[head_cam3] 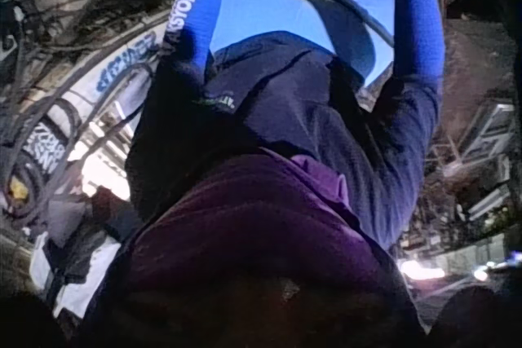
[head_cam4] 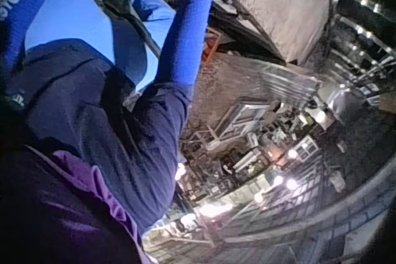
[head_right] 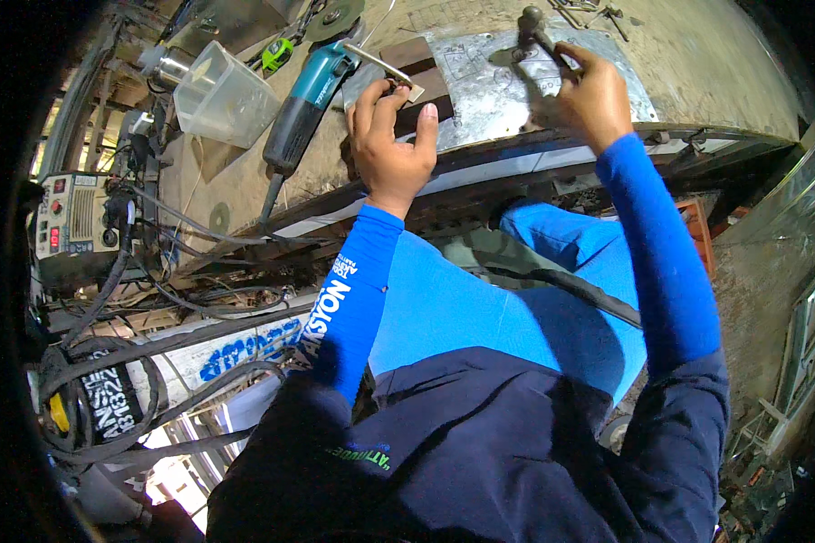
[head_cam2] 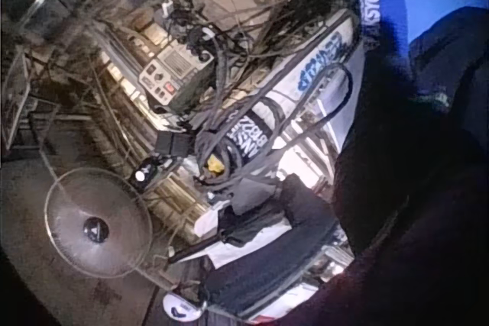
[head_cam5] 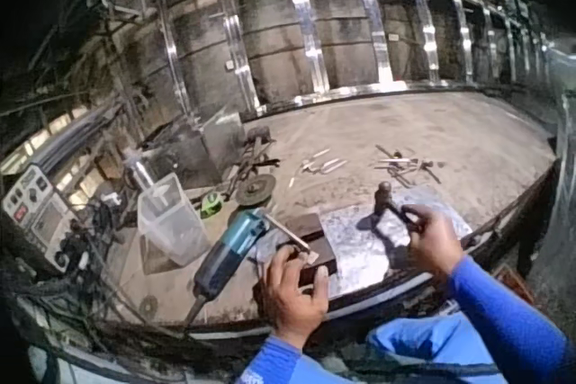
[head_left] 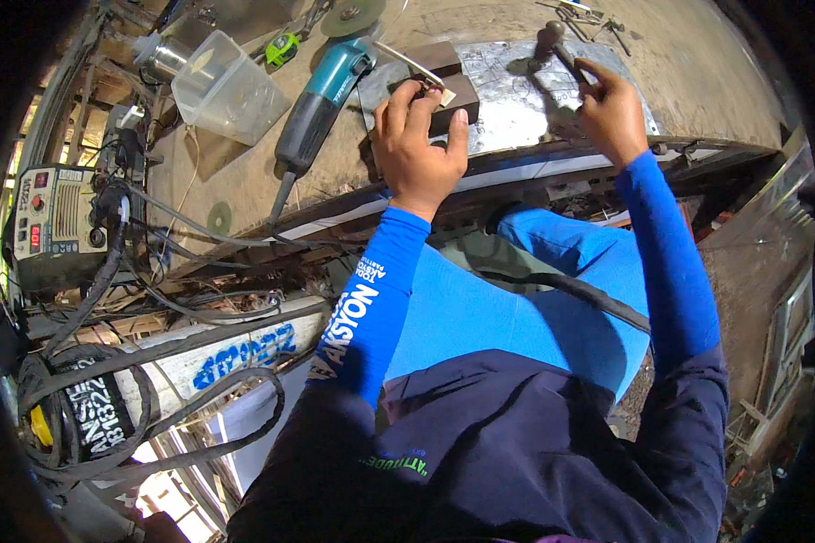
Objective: The person sits at a workbench and repeatedly bends small metal rods into hooks using a hammer and anvil. They then use a welding torch to heat and weld the bent ends. The person handles multiple rods one at a time, placing finished hooks on the workbench.
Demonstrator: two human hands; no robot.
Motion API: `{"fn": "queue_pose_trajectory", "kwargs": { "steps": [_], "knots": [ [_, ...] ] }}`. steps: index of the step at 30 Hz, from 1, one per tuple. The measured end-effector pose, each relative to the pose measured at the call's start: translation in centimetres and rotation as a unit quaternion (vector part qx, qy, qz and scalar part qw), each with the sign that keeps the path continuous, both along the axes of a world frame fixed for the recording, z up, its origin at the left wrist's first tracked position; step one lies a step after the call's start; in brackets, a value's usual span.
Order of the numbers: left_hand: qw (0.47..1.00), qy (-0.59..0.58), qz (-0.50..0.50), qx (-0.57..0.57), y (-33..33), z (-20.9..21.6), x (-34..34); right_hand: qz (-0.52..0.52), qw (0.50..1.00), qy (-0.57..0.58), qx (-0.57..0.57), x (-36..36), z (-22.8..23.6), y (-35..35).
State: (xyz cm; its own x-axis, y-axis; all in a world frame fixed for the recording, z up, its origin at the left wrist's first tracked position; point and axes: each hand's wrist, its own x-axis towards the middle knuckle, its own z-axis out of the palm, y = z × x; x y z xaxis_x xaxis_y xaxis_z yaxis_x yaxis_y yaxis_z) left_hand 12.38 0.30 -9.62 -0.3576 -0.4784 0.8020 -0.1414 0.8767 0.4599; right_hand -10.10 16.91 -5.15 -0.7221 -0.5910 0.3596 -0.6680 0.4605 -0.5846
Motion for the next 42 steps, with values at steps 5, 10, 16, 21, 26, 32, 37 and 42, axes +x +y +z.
{"fn": "queue_pose_trajectory", "kwargs": {
  "steps": [5,10,16,21,26,32,37,42],
  "knots": [
    [0.999,0.028,-0.011,0.034,-0.2,-1.1,-0.3,-0.008,0.98,0.193,0.055,-5.9,-1.6,3.0],
    [0.997,0.047,-0.049,0.04,-0.7,-0.2,1.4,0.015,0.989,0.141,-0.047,0.1,0.3,11.3],
    [0.986,-0.041,-0.157,-0.041,-0.1,4.0,2.1,-0.198,0.978,0.014,-0.056,3.1,-7.9,33.4],
    [0.943,-0.063,-0.314,0.087,0.5,5.5,0.3,-0.286,0.899,-0.231,0.237,10.0,-14.3,45.3],
    [0.9,-0.172,-0.348,0.201,1.9,7.5,-2.2,-0.36,0.851,-0.356,0.142,15.4,-15.1,41.3],
    [0.861,-0.244,-0.323,0.307,2.1,7.9,-4.9,-0.407,0.831,-0.38,0.006,13.8,-18.8,41.6],
    [0.916,-0.204,-0.26,0.226,1.1,8.5,-7.0,-0.396,0.811,-0.394,-0.171,12.2,-17.1,39.5],
    [0.858,-0.239,-0.368,0.267,-1.7,10.3,-10.0,-0.342,0.775,-0.38,-0.371,10.3,-11.4,34.1]
  ]
}}
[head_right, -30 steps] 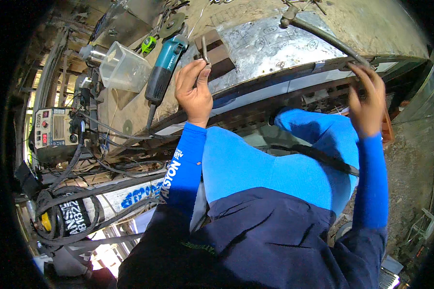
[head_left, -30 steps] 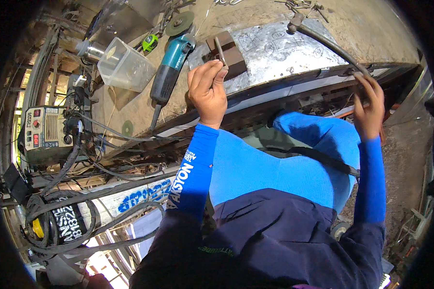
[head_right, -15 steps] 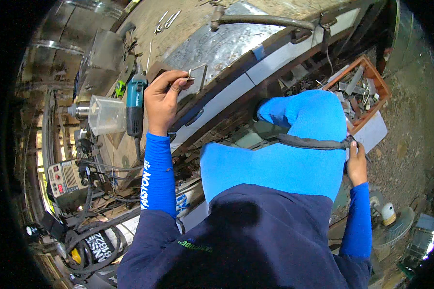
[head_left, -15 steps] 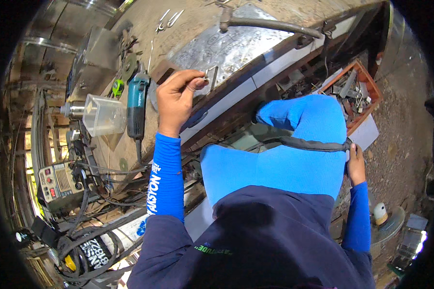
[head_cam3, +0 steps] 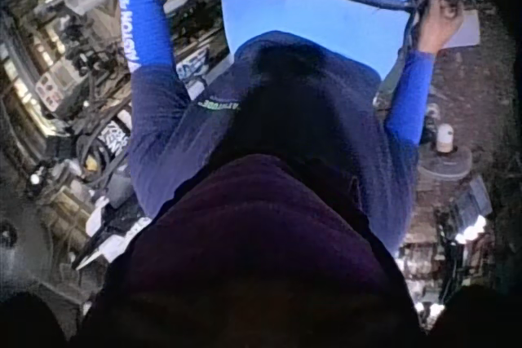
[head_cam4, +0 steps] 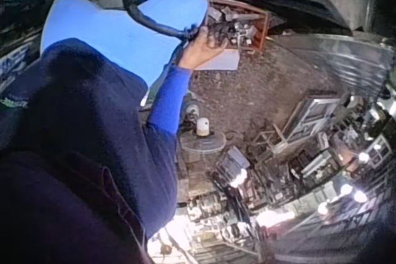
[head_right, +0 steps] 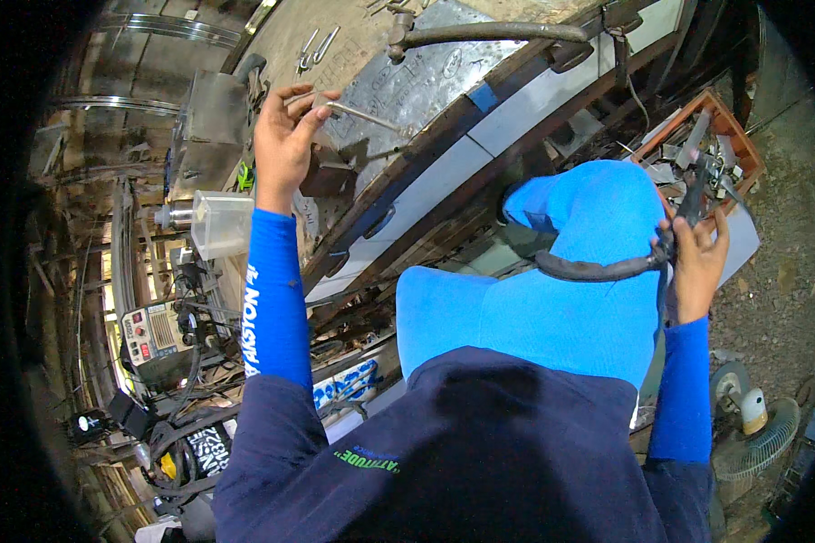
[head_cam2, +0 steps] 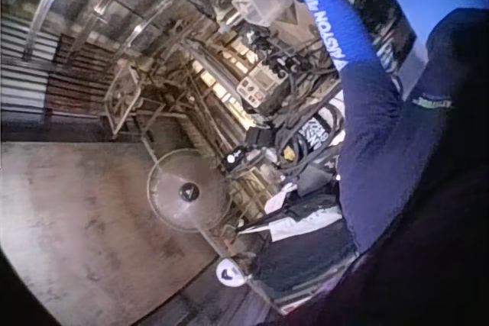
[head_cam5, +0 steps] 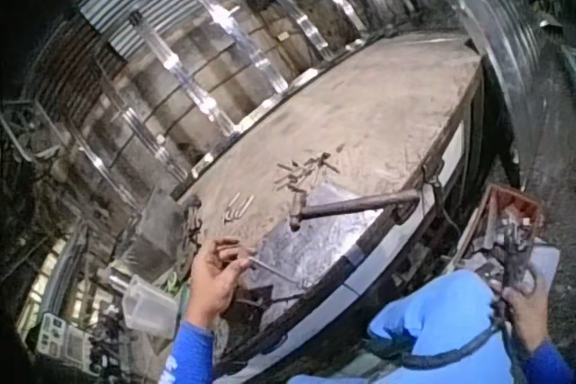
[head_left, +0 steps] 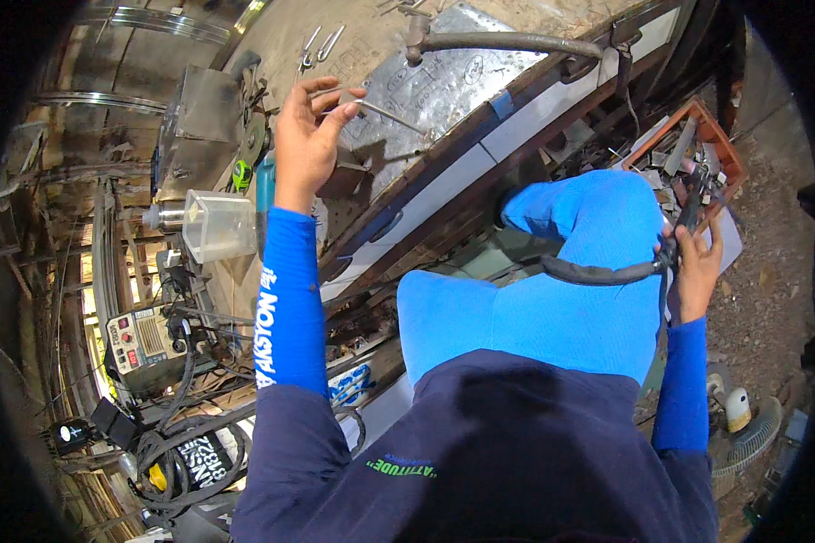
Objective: The person sits at a workbench and repeatedly bends small metal rods into hooks using a hammer and anvil. They then use a welding torch to heat and weld the bent ends. The person handles multiple rods one at a time, placing finished hooks on the workbench.
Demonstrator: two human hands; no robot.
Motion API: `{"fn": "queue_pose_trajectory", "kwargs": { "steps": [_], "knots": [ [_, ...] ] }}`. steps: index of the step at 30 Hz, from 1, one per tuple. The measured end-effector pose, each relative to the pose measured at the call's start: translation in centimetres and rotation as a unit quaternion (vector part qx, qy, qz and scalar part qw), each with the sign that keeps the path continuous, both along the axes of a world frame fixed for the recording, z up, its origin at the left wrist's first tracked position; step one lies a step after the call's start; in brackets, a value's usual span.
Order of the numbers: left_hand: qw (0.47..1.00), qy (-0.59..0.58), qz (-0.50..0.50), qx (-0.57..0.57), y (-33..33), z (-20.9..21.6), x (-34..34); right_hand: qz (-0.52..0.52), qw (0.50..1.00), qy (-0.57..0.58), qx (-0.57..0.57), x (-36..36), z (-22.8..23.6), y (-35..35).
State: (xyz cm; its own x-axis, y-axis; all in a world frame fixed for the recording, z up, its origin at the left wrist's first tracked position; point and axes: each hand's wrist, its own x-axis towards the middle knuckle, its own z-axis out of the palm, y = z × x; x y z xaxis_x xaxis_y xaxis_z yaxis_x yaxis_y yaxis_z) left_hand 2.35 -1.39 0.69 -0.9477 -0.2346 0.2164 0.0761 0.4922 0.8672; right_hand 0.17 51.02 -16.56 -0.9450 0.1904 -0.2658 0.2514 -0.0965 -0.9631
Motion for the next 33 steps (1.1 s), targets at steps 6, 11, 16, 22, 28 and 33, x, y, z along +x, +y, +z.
{"fn": "queue_pose_trajectory", "kwargs": {
  "steps": [6,11,16,22,28,33],
  "knots": [
    [0.969,-0.2,-0.108,-0.096,-0.8,1.2,-4.6,0.108,0.974,0.13,-0.153,-2.6,8.0,-11.2],
    [0.938,-0.263,-0.068,-0.214,-0.7,-0.6,-6.7,0.162,0.942,0.277,-0.1,-2.5,7.8,-20.5],
    [0.936,-0.304,-0.031,-0.178,0.0,-0.2,-6.3,0.216,0.932,0.247,-0.155,0.0,4.8,-22.2],
    [0.908,-0.282,-0.104,-0.293,-0.9,1.1,-7.3,0.266,0.925,0.2,-0.184,-0.6,3.9,-20.2],
    [0.87,-0.316,-0.147,-0.348,0.9,0.6,-8.7,0.254,0.935,0.129,-0.212,-1.4,4.5,-20.6],
    [0.904,-0.323,-0.064,-0.272,0.4,0.0,-7.2,0.258,0.94,0.148,-0.165,-1.7,4.1,-19.9]
  ]
}}
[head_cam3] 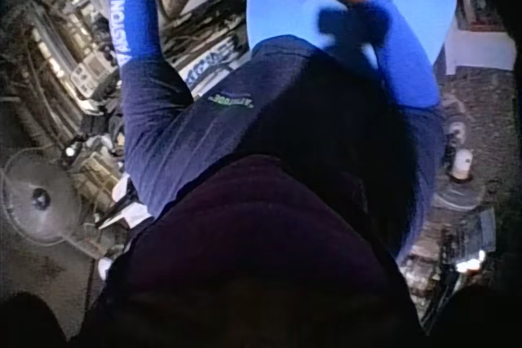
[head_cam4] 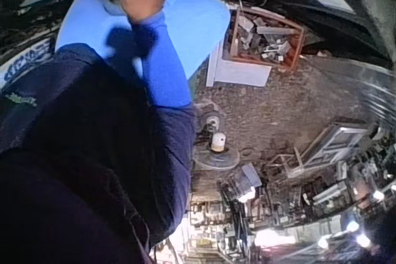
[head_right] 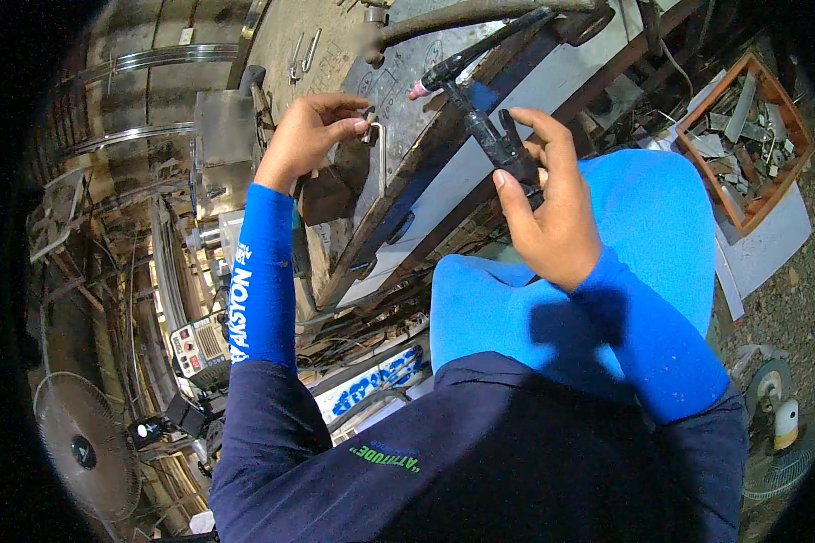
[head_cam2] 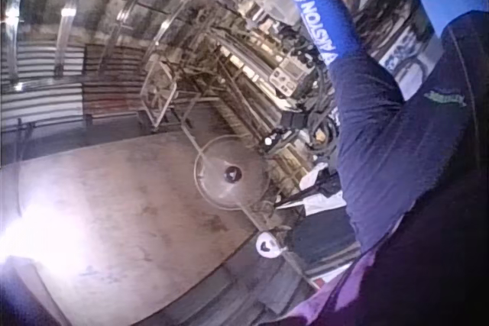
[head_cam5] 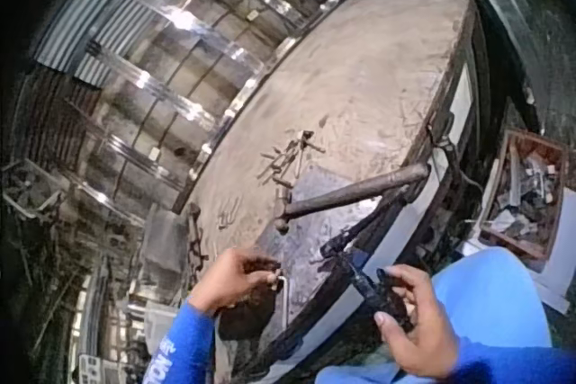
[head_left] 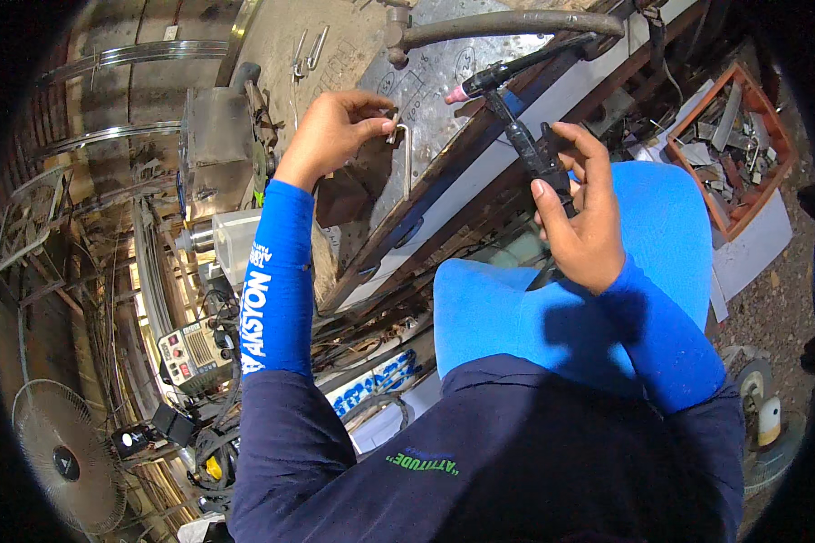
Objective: The person sits at a workbench and repeatedly bends small metal rods into hooks using a hammer and anvil. They then use a welding torch to heat and weld the bent ends. The person handles multiple rods one at a time, placing finished hooks on the workbench.
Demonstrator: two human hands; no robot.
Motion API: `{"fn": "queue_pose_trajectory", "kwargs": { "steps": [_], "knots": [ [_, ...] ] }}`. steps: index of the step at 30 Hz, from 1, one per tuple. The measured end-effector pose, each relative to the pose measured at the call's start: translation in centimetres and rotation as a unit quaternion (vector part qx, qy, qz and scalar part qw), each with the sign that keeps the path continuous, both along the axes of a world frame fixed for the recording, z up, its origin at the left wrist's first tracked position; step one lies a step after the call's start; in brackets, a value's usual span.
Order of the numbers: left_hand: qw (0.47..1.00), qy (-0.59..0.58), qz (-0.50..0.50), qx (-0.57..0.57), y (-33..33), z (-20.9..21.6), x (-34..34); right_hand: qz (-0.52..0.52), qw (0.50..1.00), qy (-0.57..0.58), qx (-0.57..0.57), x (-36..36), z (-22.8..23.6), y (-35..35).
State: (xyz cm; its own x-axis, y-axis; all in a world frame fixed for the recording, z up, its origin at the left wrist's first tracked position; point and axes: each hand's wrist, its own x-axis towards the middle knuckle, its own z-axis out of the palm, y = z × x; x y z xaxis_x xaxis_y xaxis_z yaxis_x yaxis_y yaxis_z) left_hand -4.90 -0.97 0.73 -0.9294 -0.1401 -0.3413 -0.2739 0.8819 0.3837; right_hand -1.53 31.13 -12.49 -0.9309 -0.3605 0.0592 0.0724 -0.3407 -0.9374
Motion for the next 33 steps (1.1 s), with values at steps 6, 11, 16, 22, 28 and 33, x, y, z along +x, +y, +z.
{"fn": "queue_pose_trajectory", "kwargs": {
  "steps": [6,11,16,22,28,33],
  "knots": [
    [0.995,-0.056,0.086,0.02,1.5,0.9,0.6,-0.059,0.995,0.075,0.014,-0.3,-0.6,-0.6],
    [1.0,-0.028,0.01,0.007,0.7,0.3,1.1,-0.11,0.993,0.052,-0.004,-0.2,-0.1,-0.7],
    [0.998,-0.052,0.024,0.025,0.4,0.3,1.0,-0.121,0.992,-0.019,-0.004,-0.5,0.9,-0.2],
    [0.996,-0.055,0.038,0.056,0.2,-0.1,0.8,-0.051,0.998,0.009,0.042,0.9,0.1,-1.3],
    [0.997,-0.047,0.042,0.047,0.6,-0.2,1.0,0.011,0.998,0.049,0.045,3.1,-0.2,-2.8],
    [0.997,-0.042,0.052,0.038,0.6,-0.2,1.0,0.009,0.997,0.059,0.051,3.4,-0.2,-3.4]
  ]
}}
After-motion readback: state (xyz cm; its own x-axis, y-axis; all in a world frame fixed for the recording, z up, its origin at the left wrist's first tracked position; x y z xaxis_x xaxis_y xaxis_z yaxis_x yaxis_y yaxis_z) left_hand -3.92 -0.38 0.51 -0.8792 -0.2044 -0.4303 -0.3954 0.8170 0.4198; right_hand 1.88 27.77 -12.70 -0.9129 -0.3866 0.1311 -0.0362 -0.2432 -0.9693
